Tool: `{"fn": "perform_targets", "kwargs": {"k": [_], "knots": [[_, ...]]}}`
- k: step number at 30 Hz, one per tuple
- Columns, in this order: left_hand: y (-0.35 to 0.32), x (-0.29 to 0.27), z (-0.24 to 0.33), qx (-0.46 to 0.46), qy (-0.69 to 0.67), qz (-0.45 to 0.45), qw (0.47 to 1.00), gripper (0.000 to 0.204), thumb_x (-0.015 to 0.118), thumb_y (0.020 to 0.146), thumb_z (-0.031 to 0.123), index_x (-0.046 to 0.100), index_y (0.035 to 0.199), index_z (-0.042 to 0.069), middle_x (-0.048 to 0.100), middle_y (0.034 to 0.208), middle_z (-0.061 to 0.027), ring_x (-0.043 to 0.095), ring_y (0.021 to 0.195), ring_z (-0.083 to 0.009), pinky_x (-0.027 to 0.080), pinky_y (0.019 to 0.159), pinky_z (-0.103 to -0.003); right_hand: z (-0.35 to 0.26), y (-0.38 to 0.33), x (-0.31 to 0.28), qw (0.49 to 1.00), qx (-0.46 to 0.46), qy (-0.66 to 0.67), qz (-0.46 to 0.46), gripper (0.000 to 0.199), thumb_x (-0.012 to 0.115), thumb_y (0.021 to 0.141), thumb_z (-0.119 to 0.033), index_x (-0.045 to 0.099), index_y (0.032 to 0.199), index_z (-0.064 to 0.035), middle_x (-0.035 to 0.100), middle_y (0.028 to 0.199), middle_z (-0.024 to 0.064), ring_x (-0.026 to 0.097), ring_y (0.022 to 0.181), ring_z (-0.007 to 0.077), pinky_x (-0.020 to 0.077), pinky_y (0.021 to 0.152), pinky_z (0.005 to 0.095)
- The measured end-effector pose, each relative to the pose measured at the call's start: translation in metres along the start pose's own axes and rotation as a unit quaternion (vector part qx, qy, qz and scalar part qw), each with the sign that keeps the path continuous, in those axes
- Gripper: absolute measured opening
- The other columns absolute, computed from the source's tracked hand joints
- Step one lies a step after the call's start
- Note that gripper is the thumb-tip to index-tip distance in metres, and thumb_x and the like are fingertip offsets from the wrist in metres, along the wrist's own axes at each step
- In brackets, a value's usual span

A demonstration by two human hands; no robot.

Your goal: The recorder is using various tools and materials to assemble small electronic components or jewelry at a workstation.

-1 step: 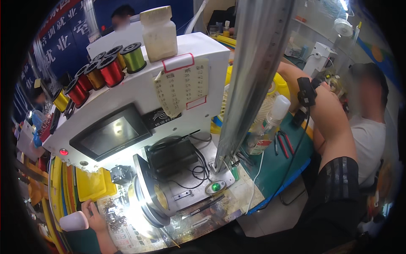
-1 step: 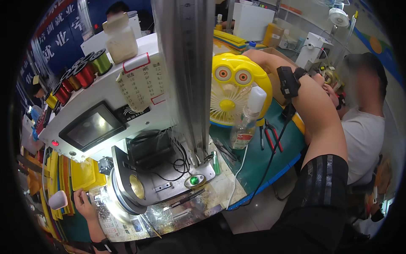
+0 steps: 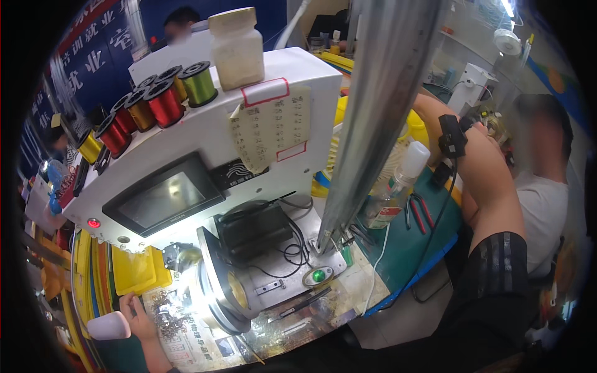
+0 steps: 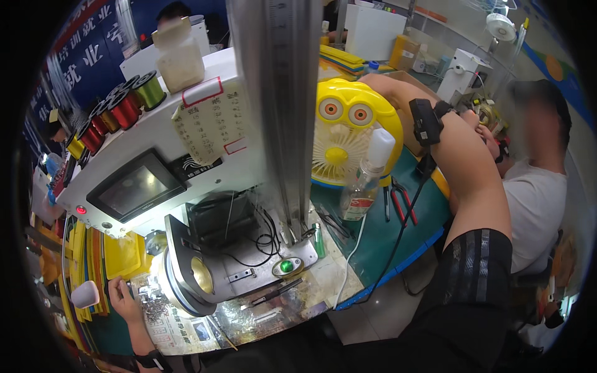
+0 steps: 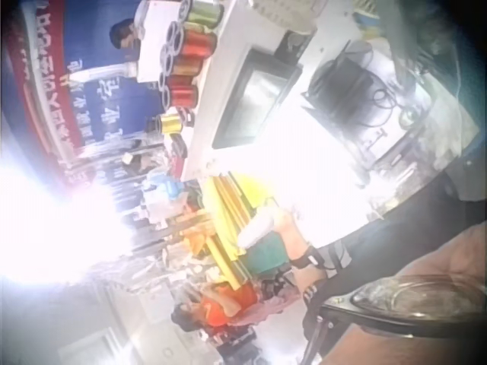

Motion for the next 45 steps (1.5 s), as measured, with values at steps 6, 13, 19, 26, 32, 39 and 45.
{"fn": "perform_targets", "kwargs": {"k": [6,13,19,26,32,39,45], "knots": [[0.010,0.007,-0.001,0.014,0.034,-0.026,0.999,0.013,0.053,0.103,0.006,0.060,0.108,-0.005,0.054,0.096,-0.0042,0.051,0.088,-0.0131,0.042,0.080,-0.027,0.057,0.003,-0.082,0.994,-0.018,0.009,0.106,0.022,0.063,0.100,-0.022,0.072,0.107,-0.0021,0.068,0.095,0.0020,0.061,0.084,0.0116,0.0501,0.078,0.0243],[0.007,0.005,0.014,-0.001,0.055,-0.020,0.998,0.012,0.056,0.100,0.005,0.061,0.107,-0.004,0.055,0.095,-0.0049,0.050,0.084,-0.0135,0.041,0.078,-0.027,0.145,-0.027,-0.185,0.972,-0.043,0.019,0.231,0.023,0.064,0.100,-0.022,0.072,0.107,-0.0013,0.066,0.094,0.0017,0.061,0.084,0.0117,0.0500,0.078,0.0251],[-0.002,-0.003,-0.013,0.042,0.042,-0.038,0.998,0.014,0.058,0.102,0.008,0.061,0.113,0.001,0.060,0.105,-0.0070,0.057,0.097,-0.0180,0.045,0.091,-0.032,0.083,0.021,-0.106,0.958,-0.070,0.056,0.272,0.023,0.064,0.100,-0.022,0.071,0.107,-0.0005,0.065,0.094,0.0014,0.060,0.084,0.0117,0.0499,0.078,0.0258],[-0.001,0.006,0.035,0.042,-0.057,-0.069,0.995,0.016,0.067,0.092,0.005,0.068,0.105,-0.004,0.068,0.096,-0.0098,0.063,0.082,-0.0213,0.050,0.078,-0.032,-0.101,-0.113,0.029,0.821,-0.326,-0.202,0.422,0.022,0.061,0.100,-0.017,0.068,0.104,0.0030,0.061,0.088,0.0027,0.053,0.076,0.0099,0.0415,0.068,0.0233],[-0.002,0.017,0.075,0.064,-0.100,-0.128,0.985,0.011,0.065,0.092,0.001,0.069,0.101,-0.003,0.067,0.090,-0.0100,0.060,0.075,-0.0146,0.046,0.069,-0.026,-0.132,-0.233,0.209,0.885,-0.378,0.148,0.228,0.018,0.063,0.094,-0.011,0.065,0.089,0.0062,0.062,0.081,0.0108,0.057,0.075,0.0191,0.0430,0.065,0.0310],[-0.009,0.017,0.078,0.110,-0.111,-0.156,0.975,0.005,0.071,0.088,0.004,0.069,0.090,-0.001,0.065,0.080,-0.0056,0.055,0.069,-0.0156,0.043,0.065,-0.028,-0.182,-0.251,0.359,0.916,-0.365,-0.021,0.161,0.028,0.077,0.074,-0.008,0.069,0.100,-0.0010,0.067,0.095,0.0163,0.064,0.089,0.0369,0.0509,0.080,0.0429],[-0.011,0.019,0.060,0.012,-0.154,-0.156,0.976,0.009,0.073,0.089,0.009,0.070,0.092,0.001,0.063,0.079,-0.0013,0.051,0.067,-0.0085,0.043,0.064,-0.023,-0.171,-0.247,0.379,0.928,-0.334,-0.083,0.144,0.034,0.079,0.075,-0.019,0.068,0.103,-0.0025,0.067,0.107,0.0138,0.061,0.104,0.0355,0.0468,0.093,0.0446]]}}
Point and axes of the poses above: each hand's wrist, its own y-axis towards the middle knuckle, its own x-axis out of the palm, z = x × y, the point moved 5 cm from there along y, towards the middle knuckle
